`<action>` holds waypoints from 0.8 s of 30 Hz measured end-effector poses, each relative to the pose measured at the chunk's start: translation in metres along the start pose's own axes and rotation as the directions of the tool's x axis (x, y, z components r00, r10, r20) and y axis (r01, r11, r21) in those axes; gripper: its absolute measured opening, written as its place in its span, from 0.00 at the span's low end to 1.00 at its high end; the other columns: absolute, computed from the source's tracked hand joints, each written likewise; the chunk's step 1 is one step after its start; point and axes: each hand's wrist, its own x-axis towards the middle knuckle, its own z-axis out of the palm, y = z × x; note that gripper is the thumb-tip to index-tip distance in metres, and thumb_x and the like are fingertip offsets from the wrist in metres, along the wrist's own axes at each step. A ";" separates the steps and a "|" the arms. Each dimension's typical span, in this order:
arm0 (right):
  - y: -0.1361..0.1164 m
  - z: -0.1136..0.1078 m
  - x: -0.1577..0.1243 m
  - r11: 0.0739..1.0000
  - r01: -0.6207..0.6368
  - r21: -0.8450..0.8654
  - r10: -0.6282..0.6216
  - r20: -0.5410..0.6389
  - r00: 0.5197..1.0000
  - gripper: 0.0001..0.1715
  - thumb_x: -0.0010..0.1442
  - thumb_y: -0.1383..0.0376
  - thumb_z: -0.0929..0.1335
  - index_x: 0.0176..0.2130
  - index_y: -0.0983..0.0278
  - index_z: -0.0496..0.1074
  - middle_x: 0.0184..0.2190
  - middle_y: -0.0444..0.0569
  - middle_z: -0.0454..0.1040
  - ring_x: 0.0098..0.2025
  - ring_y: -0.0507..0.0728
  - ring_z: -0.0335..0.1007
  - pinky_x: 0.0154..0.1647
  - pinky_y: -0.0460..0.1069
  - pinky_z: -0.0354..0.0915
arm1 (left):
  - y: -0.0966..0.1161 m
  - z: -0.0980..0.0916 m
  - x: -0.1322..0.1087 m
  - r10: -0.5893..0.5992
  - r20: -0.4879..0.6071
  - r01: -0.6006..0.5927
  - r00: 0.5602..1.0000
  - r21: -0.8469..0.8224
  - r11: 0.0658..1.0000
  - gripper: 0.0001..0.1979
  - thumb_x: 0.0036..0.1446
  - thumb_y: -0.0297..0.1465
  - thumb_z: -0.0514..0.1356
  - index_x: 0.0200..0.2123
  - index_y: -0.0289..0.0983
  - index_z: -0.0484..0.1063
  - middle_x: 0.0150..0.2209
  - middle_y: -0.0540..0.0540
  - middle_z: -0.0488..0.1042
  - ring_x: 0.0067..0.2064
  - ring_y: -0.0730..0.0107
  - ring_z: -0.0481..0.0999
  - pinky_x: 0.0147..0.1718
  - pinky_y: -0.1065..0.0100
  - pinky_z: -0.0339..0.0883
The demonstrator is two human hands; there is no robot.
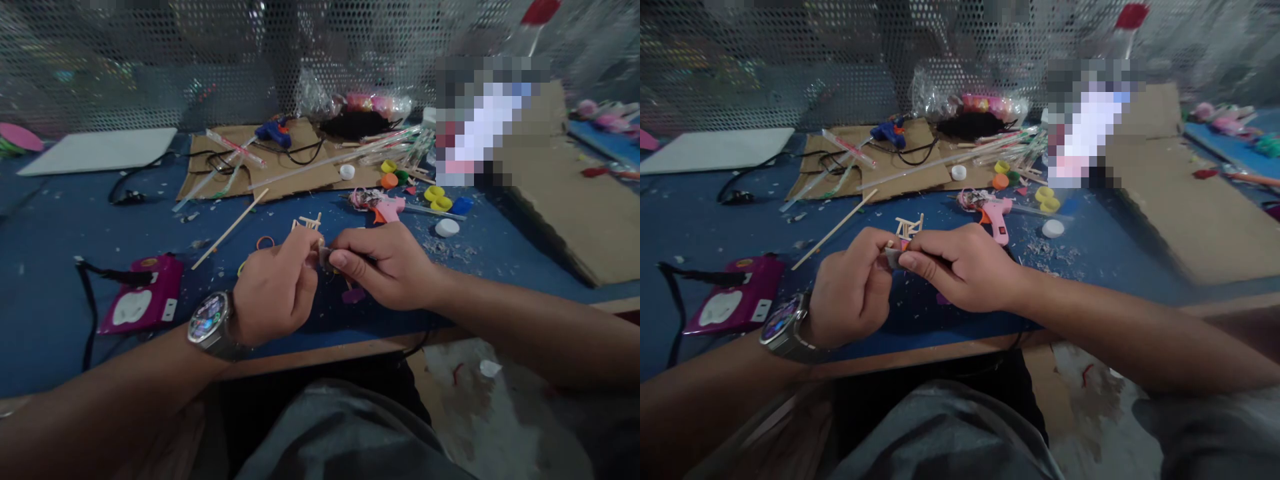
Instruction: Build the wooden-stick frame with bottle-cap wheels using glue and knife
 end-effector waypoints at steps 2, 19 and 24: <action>0.001 0.000 0.000 1.000 0.009 -0.023 -0.009 0.009 1.000 0.26 0.81 0.52 0.63 0.35 0.63 0.73 0.24 0.39 0.71 0.25 0.47 0.64 0.29 0.44 0.58 | -0.001 0.000 0.000 0.029 0.001 -0.029 1.000 0.001 1.000 0.10 0.70 0.25 0.50 0.48 0.39 0.68 0.32 0.50 0.81 0.25 0.67 0.76 0.26 0.64 0.61; -0.001 0.002 0.001 0.996 -0.040 0.075 0.045 -0.071 0.996 0.27 0.80 0.50 0.66 0.33 0.63 0.72 0.23 0.38 0.70 0.25 0.47 0.64 0.29 0.45 0.59 | 0.006 -0.002 0.001 -0.007 -0.002 0.006 1.000 -0.098 0.995 0.06 0.73 0.26 0.52 0.44 0.41 0.67 0.27 0.53 0.76 0.21 0.71 0.71 0.23 0.65 0.56; 0.001 -0.004 0.003 0.988 -0.112 0.107 0.132 -0.197 0.972 0.27 0.81 0.51 0.65 0.33 0.62 0.71 0.23 0.40 0.69 0.25 0.49 0.65 0.29 0.46 0.61 | 0.008 -0.001 0.001 -0.100 0.012 0.099 0.995 -0.261 0.960 0.09 0.76 0.26 0.52 0.41 0.40 0.67 0.26 0.56 0.70 0.21 0.76 0.64 0.25 0.68 0.58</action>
